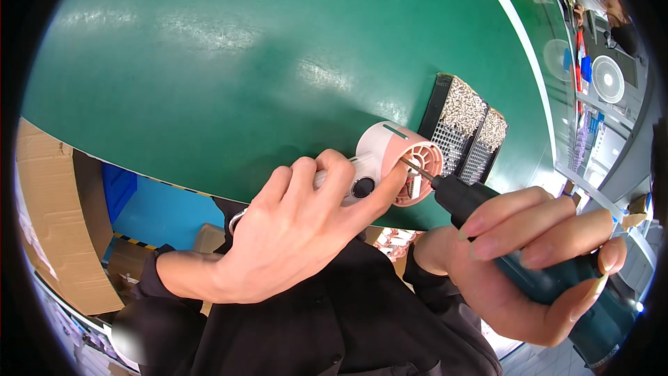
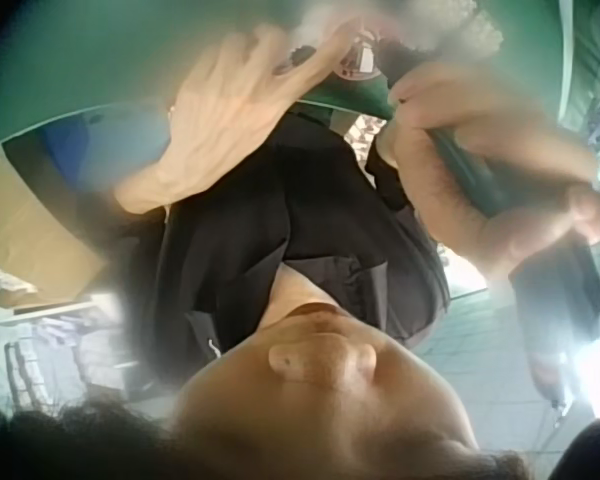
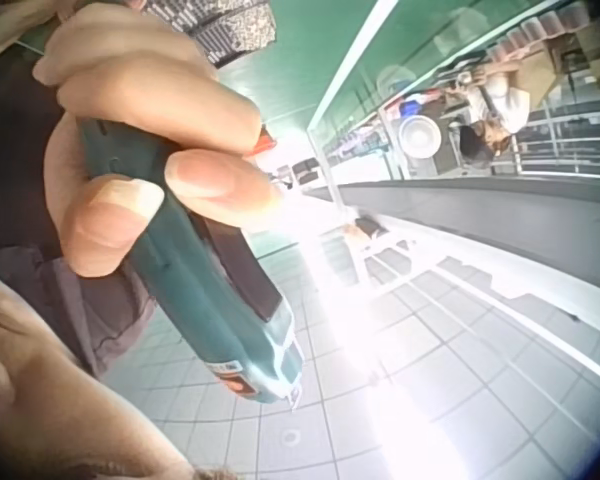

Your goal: Assembling the internal components and housing of handheld mini fans using an electric screwdriver.

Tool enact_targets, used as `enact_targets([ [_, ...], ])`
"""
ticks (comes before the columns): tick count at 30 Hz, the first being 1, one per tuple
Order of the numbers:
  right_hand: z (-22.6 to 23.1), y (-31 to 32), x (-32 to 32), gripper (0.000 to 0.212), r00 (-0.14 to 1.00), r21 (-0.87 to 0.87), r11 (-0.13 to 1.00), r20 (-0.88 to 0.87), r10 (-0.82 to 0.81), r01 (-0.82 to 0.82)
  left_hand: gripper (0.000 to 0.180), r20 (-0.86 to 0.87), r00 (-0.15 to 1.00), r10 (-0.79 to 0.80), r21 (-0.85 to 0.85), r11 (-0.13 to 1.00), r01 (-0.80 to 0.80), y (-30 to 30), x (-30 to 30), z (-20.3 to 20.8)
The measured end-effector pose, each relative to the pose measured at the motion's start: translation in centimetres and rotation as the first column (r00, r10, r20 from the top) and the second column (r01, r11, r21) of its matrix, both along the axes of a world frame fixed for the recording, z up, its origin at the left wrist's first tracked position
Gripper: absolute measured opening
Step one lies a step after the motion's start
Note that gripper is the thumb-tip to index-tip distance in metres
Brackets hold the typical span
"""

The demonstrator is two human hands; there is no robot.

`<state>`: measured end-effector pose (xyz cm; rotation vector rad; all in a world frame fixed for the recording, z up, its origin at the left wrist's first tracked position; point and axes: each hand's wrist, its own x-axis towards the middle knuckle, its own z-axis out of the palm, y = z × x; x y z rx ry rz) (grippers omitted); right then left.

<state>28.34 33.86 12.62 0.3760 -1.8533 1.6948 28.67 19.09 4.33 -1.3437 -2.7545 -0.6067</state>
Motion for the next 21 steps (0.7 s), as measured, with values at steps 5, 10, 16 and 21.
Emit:
enact_targets([
  [5,0.1,-1.2,0.8,0.034,0.973,0.166,0.980,0.180,-0.143,0.113,0.056,0.025,1.000,0.013,0.029,0.999,-0.014,0.4,0.3,-0.3],
  [10,-1.7,-0.8,-0.1,0.032,0.998,0.059,0.998,0.064,0.021,-0.025,0.054,0.015,0.999,0.035,0.052,0.998,-0.036,0.3,0.2,-0.3],
  [16,-2.1,-0.2,-0.2,0.026,0.999,0.046,0.998,0.038,0.032,-0.034,0.050,-0.014,0.999,0.051,0.030,0.998,-0.051,0.6,0.5,-0.4],
  [21,-2.8,-0.5,-0.4,0.022,0.998,0.044,0.997,-0.014,0.062,-0.061,0.049,-0.022,0.999,0.044,0.023,0.999,-0.044,0.4,0.4,-0.4],
])
